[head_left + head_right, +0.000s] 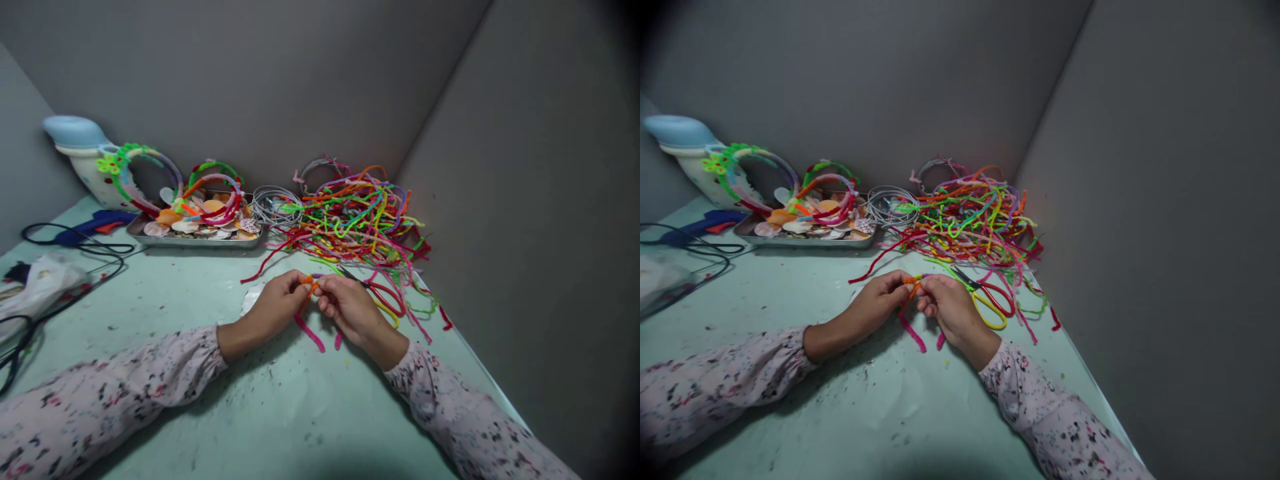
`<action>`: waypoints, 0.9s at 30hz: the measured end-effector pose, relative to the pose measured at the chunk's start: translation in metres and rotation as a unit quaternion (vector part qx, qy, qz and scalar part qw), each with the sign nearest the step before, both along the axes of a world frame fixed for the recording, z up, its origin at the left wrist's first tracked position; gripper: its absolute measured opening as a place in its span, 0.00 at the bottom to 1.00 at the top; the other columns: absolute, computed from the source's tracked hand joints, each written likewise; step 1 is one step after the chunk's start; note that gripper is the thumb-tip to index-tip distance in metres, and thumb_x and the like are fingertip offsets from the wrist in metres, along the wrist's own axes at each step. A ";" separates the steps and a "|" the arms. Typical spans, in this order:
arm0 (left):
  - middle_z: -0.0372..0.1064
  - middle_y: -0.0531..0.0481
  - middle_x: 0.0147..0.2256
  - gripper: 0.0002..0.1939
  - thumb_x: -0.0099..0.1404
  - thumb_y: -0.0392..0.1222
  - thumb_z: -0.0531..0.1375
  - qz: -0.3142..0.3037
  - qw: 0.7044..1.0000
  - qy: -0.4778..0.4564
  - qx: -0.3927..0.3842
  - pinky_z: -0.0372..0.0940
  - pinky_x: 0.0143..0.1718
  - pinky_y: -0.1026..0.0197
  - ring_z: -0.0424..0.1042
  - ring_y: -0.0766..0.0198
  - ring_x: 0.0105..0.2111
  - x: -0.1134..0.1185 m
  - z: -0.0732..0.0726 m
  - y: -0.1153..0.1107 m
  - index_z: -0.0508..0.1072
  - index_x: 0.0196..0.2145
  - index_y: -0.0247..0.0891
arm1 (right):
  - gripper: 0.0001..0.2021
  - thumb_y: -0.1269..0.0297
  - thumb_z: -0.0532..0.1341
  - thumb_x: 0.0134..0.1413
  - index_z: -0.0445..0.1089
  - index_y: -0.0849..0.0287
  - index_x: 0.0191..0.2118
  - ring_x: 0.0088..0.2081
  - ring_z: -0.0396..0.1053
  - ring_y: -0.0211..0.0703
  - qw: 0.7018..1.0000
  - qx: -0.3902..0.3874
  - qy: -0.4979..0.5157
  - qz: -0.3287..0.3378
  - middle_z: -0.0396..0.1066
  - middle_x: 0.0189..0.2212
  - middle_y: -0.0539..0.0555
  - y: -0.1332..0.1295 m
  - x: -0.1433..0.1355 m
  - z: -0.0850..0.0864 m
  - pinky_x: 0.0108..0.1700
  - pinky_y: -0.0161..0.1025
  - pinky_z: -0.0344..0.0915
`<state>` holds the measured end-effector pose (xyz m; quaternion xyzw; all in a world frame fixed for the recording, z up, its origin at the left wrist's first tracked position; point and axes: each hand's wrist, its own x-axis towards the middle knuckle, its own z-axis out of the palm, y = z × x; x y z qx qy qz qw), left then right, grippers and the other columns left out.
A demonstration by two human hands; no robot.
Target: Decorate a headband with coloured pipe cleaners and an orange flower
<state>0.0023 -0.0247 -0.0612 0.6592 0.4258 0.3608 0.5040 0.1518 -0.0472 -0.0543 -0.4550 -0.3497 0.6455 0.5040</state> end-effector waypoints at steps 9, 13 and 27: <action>0.59 0.55 0.21 0.08 0.58 0.41 0.57 0.023 0.995 -0.064 -0.079 0.51 0.23 0.64 0.56 0.69 0.20 -0.001 0.001 0.003 0.67 0.24 0.37 | 0.10 0.66 0.59 0.50 0.65 0.58 0.41 0.21 0.66 0.34 0.979 0.113 -0.163 0.040 0.68 0.23 0.46 -0.001 0.007 0.000 0.23 0.31 0.62; 0.57 0.56 0.20 0.07 0.57 0.40 0.58 0.016 0.987 -0.097 -0.130 0.49 0.22 0.64 0.54 0.70 0.19 0.000 0.004 0.003 0.66 0.24 0.37 | 0.09 0.69 0.58 0.54 0.69 0.56 0.42 0.29 0.68 0.37 0.891 0.275 -0.360 0.037 0.71 0.32 0.50 -0.005 0.010 -0.002 0.32 0.36 0.65; 0.56 0.56 0.21 0.08 0.57 0.42 0.58 -0.029 0.983 -0.115 -0.142 0.48 0.24 0.64 0.53 0.69 0.22 -0.002 0.004 0.004 0.66 0.24 0.36 | 0.08 0.70 0.56 0.60 0.71 0.56 0.42 0.40 0.68 0.43 0.760 0.437 -0.476 0.071 0.71 0.36 0.54 0.004 0.025 0.001 0.43 0.41 0.65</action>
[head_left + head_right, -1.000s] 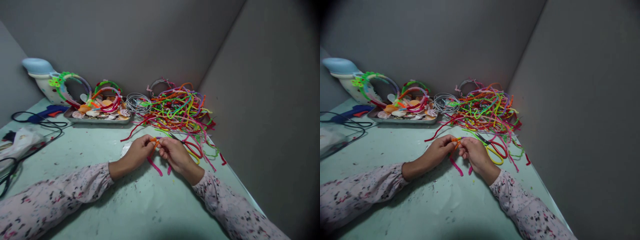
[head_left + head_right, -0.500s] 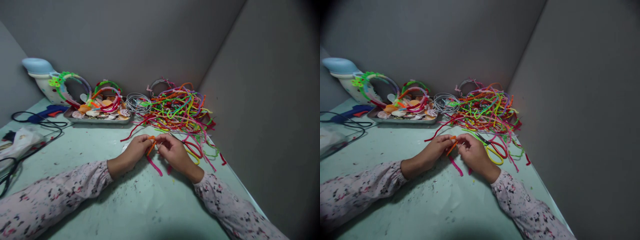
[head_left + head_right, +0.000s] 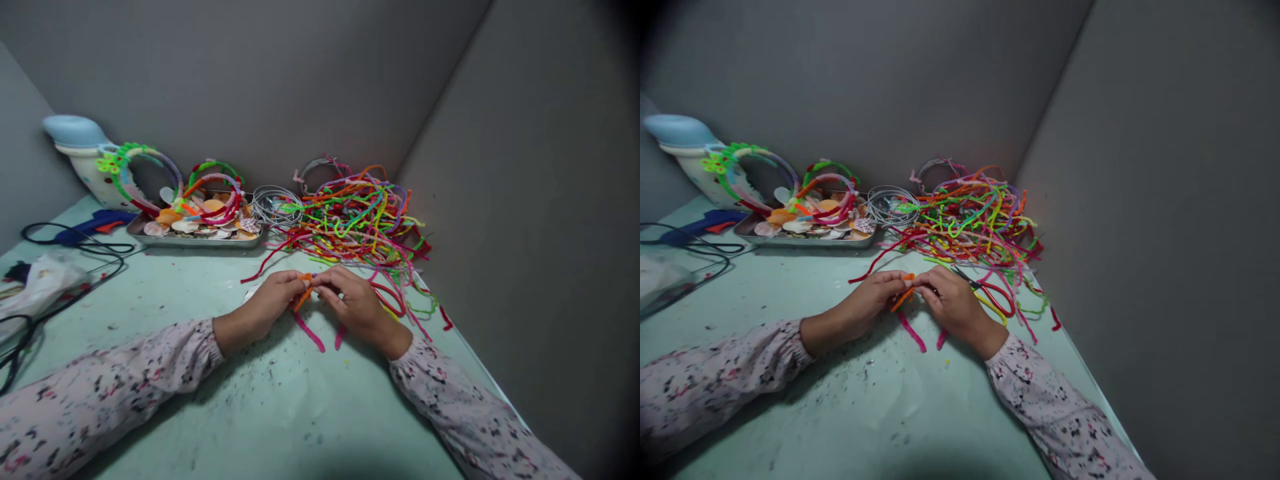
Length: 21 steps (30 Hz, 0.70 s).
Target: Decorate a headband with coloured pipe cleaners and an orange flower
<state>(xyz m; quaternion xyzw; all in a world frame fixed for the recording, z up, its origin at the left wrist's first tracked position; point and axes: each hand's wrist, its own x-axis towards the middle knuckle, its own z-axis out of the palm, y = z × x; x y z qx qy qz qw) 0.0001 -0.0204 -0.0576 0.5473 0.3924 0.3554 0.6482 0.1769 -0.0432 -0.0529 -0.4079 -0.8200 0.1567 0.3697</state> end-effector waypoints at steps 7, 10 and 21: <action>0.57 0.56 0.22 0.06 0.58 0.40 0.58 0.000 0.999 0.022 0.029 0.48 0.25 0.63 0.54 0.69 0.22 0.002 -0.003 -0.002 0.68 0.26 0.36 | 0.08 0.73 0.53 0.60 0.68 0.58 0.40 0.40 0.66 0.44 0.999 -0.002 -0.037 0.001 0.68 0.36 0.55 -0.002 0.000 0.004 0.44 0.41 0.63; 0.57 0.56 0.22 0.05 0.59 0.39 0.57 0.004 0.999 0.030 0.044 0.48 0.25 0.64 0.54 0.69 0.22 0.002 -0.002 -0.003 0.68 0.27 0.35 | 0.08 0.75 0.53 0.59 0.67 0.58 0.39 0.39 0.66 0.43 0.999 -0.016 -0.041 0.000 0.67 0.36 0.55 -0.004 0.000 0.008 0.43 0.40 0.63; 0.60 0.56 0.24 0.06 0.60 0.40 0.58 -0.002 0.997 0.028 0.073 0.51 0.25 0.65 0.56 0.70 0.24 0.001 -0.003 -0.001 0.69 0.29 0.35 | 0.08 0.77 0.53 0.57 0.66 0.58 0.36 0.35 0.65 0.41 0.999 -0.030 -0.037 -0.027 0.67 0.32 0.52 -0.003 -0.001 0.007 0.38 0.37 0.61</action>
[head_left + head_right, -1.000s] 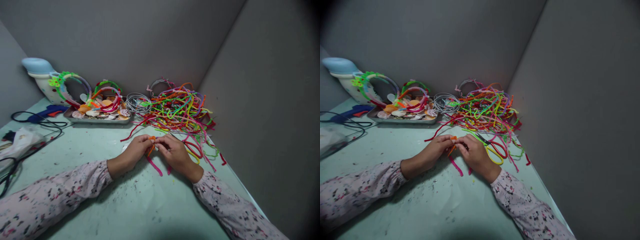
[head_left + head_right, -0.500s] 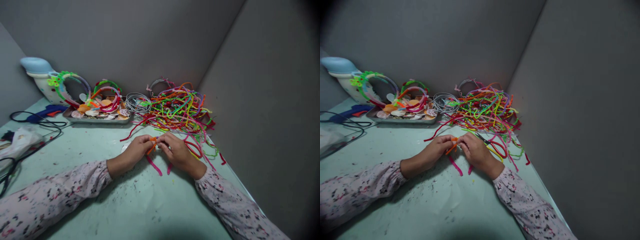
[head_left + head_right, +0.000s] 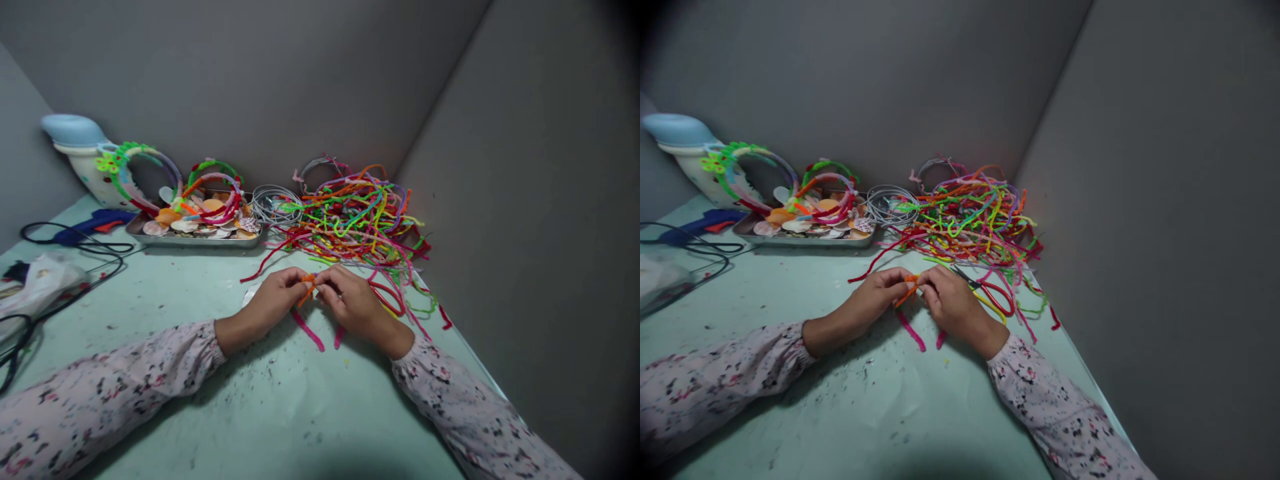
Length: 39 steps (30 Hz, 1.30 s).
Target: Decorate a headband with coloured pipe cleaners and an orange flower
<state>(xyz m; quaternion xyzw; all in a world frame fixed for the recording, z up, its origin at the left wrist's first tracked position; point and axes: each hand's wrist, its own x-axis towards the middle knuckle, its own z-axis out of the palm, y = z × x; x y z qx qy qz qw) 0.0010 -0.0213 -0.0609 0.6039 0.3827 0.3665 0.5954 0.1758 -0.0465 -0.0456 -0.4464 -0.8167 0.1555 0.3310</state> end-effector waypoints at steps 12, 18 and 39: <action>0.59 0.56 0.22 0.06 0.59 0.40 0.58 -0.004 1.000 0.003 -0.009 0.48 0.24 0.64 0.56 0.70 0.22 -0.002 -0.003 0.002 0.69 0.28 0.35 | 0.07 0.76 0.54 0.58 0.67 0.60 0.38 0.38 0.66 0.41 1.000 0.023 -0.003 -0.008 0.68 0.35 0.54 0.000 0.000 -0.003 0.40 0.37 0.62; 0.58 0.57 0.20 0.07 0.59 0.41 0.58 -0.006 1.000 0.010 -0.028 0.48 0.23 0.64 0.55 0.71 0.21 -0.003 -0.003 0.002 0.69 0.27 0.35 | 0.06 0.74 0.53 0.59 0.66 0.59 0.38 0.38 0.66 0.43 0.999 0.044 -0.001 -0.008 0.68 0.34 0.55 0.000 -0.001 -0.006 0.42 0.39 0.63; 0.62 0.55 0.24 0.04 0.58 0.39 0.57 -0.014 0.999 0.021 0.025 0.51 0.25 0.63 0.57 0.69 0.23 -0.001 -0.001 0.002 0.69 0.28 0.36 | 0.06 0.63 0.59 0.51 0.67 0.60 0.33 0.23 0.65 0.35 0.932 -0.281 0.227 -0.033 0.67 0.23 0.48 0.005 -0.002 -0.002 0.25 0.33 0.60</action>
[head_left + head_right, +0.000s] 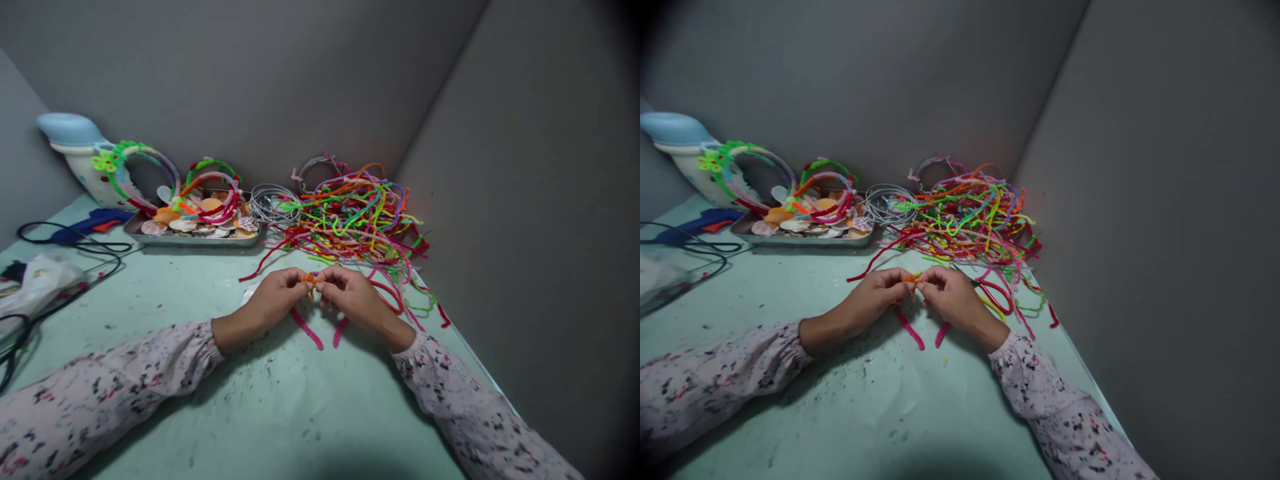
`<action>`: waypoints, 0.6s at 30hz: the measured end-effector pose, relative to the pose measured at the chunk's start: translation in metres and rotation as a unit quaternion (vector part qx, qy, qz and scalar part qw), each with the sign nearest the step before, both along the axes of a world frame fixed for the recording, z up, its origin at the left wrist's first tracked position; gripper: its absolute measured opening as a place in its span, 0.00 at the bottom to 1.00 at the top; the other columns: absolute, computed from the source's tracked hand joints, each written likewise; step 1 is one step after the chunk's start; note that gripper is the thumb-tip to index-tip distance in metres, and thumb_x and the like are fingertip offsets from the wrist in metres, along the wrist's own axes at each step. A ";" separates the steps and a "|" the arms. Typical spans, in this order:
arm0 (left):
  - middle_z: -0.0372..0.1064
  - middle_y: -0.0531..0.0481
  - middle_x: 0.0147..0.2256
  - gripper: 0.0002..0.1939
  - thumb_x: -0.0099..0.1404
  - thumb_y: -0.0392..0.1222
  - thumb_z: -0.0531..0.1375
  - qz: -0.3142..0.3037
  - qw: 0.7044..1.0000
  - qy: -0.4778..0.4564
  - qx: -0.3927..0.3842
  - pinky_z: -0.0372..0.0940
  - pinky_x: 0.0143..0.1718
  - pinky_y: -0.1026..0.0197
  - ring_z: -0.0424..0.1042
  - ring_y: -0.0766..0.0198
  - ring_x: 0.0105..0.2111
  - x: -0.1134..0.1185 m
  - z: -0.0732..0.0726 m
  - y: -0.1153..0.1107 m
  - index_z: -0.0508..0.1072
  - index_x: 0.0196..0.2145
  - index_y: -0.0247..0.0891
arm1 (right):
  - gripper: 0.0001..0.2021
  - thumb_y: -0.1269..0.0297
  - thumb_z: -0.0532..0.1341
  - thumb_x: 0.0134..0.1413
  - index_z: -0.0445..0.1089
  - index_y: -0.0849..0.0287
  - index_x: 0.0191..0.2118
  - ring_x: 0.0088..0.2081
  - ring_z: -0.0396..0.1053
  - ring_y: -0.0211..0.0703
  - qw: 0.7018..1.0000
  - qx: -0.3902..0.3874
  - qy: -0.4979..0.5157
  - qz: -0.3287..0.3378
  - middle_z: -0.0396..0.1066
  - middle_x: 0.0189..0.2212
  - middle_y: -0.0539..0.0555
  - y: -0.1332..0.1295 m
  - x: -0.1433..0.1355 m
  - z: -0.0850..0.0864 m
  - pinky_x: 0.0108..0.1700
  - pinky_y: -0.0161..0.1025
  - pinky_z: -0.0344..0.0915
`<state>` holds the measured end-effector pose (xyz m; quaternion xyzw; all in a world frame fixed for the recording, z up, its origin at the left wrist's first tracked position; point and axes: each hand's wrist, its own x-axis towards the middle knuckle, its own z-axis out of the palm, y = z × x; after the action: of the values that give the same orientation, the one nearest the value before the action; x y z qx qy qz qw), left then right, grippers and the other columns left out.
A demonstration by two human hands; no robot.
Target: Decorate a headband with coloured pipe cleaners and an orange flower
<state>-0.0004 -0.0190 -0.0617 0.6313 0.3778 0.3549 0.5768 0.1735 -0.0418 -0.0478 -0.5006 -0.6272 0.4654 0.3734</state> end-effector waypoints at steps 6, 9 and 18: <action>0.58 0.55 0.22 0.04 0.58 0.38 0.56 -0.012 1.000 0.010 -0.023 0.48 0.23 0.63 0.54 0.70 0.21 0.000 0.001 -0.001 0.67 0.26 0.36 | 0.05 0.66 0.57 0.52 0.67 0.59 0.35 0.23 0.64 0.34 0.999 0.028 -0.040 0.016 0.67 0.23 0.47 0.001 0.003 -0.007 0.25 0.32 0.59; 0.56 0.56 0.20 0.07 0.57 0.39 0.57 -0.011 0.999 0.011 -0.051 0.47 0.22 0.63 0.52 0.70 0.20 0.001 0.004 -0.002 0.65 0.23 0.37 | 0.06 0.66 0.56 0.53 0.68 0.59 0.35 0.24 0.63 0.34 0.993 0.080 -0.089 0.016 0.68 0.25 0.48 0.000 0.004 -0.007 0.26 0.32 0.59; 0.58 0.54 0.19 0.10 0.56 0.42 0.58 -0.058 0.985 -0.011 -0.163 0.48 0.22 0.62 0.53 0.70 0.19 -0.004 0.008 0.003 0.67 0.20 0.36 | 0.07 0.73 0.54 0.55 0.68 0.58 0.37 0.35 0.67 0.41 0.902 0.351 -0.240 0.081 0.69 0.33 0.54 0.000 0.011 -0.007 0.38 0.38 0.64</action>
<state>-0.0040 -0.0162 -0.0539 0.5459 0.3871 0.2609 0.6957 0.1842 -0.0414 -0.0550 -0.3810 -0.8589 0.1102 0.3240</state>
